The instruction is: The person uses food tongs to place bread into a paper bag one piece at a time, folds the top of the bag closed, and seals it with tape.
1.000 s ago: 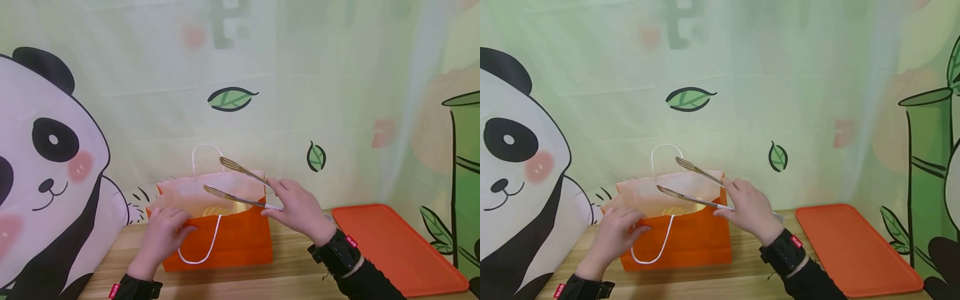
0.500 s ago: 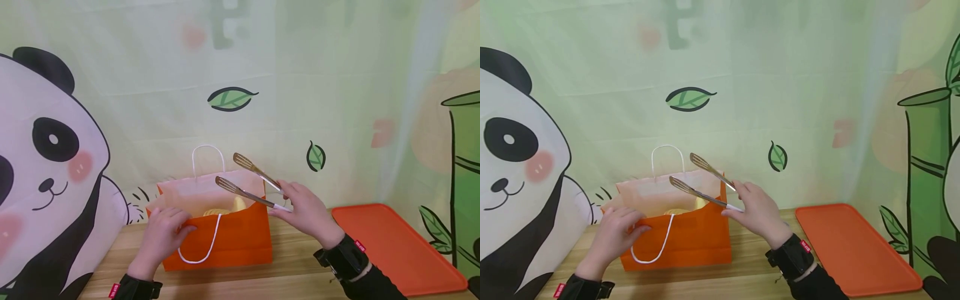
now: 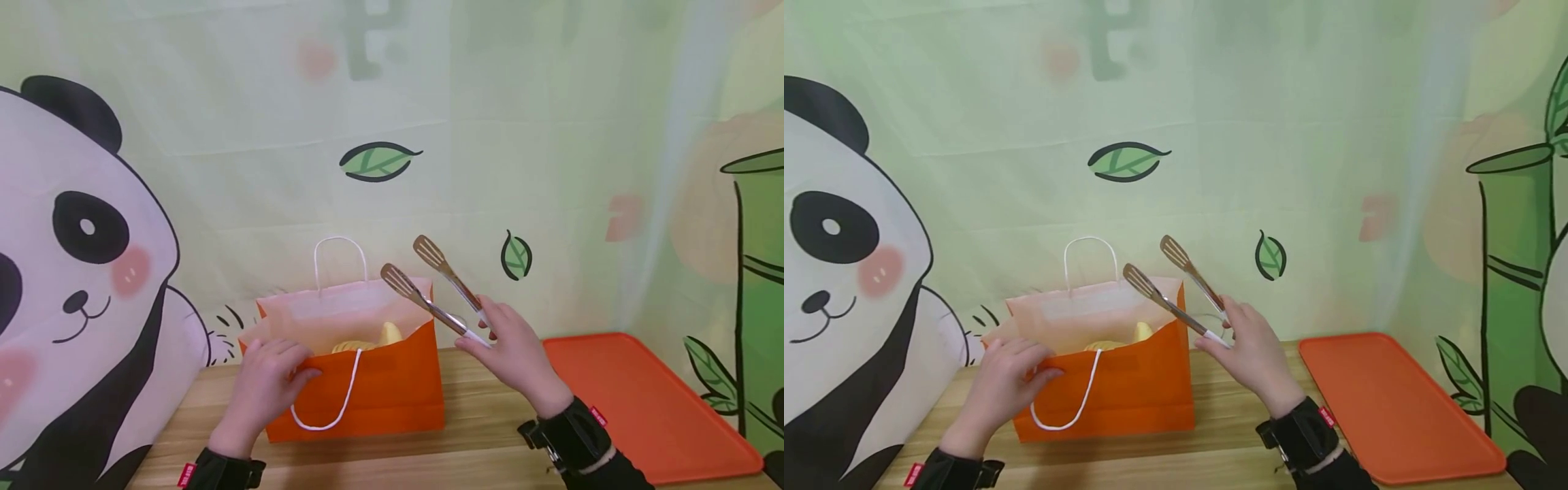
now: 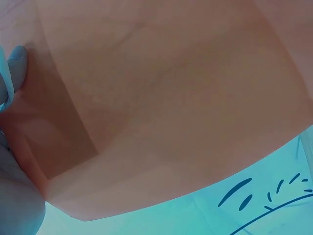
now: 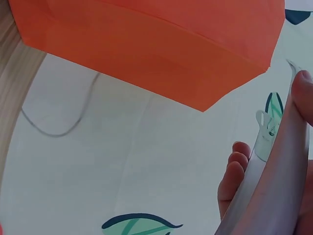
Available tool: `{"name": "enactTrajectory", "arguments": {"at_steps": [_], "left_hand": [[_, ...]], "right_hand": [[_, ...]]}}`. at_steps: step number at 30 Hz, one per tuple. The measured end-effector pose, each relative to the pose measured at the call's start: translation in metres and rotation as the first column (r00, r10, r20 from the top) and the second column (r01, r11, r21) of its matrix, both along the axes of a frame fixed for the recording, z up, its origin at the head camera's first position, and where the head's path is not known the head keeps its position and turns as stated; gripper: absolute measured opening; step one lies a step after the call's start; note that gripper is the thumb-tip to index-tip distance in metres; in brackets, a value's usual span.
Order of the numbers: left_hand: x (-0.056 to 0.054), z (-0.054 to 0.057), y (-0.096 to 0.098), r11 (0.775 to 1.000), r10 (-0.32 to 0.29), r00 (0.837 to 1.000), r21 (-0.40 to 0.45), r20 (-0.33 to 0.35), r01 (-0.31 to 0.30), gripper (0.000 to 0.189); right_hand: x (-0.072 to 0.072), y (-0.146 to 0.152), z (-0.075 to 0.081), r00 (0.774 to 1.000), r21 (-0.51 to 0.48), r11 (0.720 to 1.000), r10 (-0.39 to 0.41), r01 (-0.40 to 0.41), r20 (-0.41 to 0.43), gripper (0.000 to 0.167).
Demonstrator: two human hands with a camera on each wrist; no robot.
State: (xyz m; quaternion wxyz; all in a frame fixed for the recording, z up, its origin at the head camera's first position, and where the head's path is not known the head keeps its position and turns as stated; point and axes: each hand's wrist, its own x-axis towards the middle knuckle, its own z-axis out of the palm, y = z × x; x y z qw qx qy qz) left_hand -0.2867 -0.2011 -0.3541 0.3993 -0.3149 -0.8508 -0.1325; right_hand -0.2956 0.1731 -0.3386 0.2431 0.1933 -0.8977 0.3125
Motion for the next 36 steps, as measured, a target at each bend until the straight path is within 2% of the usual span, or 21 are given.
{"name": "enactTrajectory", "arguments": {"at_steps": [7, 17, 25, 36], "left_hand": [[0.000, 0.000, 0.001, 1.000, 0.004, 1.000, 0.004, 0.010, -0.004, 0.030], [0.000, -0.001, 0.001, 1.000, 0.006, 1.000, 0.004, 0.010, -0.006, 0.030], [0.001, 0.000, 0.000, 1.000, 0.010, 1.000, 0.005, 0.007, -0.010, 0.030], [0.000, -0.001, -0.001, 1.000, 0.011, 1.000, 0.002, 0.011, -0.011, 0.030]], "right_hand": [[-0.002, 0.008, -0.011, 0.996, -0.070, 0.996, -0.059, 0.064, 0.064, 0.067], [-0.005, 0.018, -0.030, 0.988, -0.080, 0.988, -0.127, 0.134, 0.083, 0.064], [-0.004, 0.029, -0.043, 0.979, -0.084, 0.980, -0.171, 0.180, 0.111, 0.050], [-0.010, 0.046, -0.074, 0.941, 0.019, 0.973, -0.228, 0.231, 0.248, 0.042]]}}
